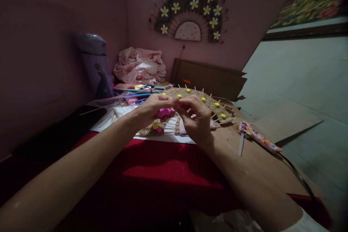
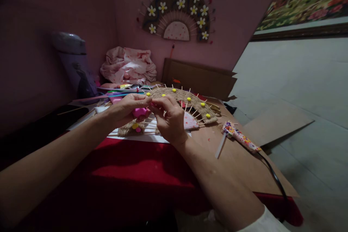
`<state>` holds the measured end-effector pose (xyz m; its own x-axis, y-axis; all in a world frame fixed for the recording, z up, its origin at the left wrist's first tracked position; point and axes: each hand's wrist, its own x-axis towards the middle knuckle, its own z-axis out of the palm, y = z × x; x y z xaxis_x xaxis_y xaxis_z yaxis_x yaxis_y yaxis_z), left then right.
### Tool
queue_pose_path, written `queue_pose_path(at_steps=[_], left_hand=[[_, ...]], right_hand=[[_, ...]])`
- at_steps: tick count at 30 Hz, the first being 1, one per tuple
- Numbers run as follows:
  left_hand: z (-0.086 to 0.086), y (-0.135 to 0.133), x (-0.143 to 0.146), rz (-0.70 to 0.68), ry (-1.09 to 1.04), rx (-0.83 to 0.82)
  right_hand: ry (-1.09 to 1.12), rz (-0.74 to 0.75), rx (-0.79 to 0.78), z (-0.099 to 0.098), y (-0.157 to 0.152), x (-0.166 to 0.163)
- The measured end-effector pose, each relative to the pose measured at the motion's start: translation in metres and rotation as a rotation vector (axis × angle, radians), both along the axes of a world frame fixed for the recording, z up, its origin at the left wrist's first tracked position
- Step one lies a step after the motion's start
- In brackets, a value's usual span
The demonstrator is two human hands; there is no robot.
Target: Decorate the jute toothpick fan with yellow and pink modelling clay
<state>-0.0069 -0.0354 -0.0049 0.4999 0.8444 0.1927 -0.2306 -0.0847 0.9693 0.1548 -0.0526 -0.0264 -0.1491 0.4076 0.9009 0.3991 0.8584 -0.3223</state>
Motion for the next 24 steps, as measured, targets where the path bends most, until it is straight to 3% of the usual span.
queue_pose_path(at_steps=[24], left_hand=[[-0.0023, 0.002, -0.0002, 0.032, -0.045, -0.006]], right_hand=[[0.073, -0.003, -0.035, -0.0012, 0.0061, 0.001]])
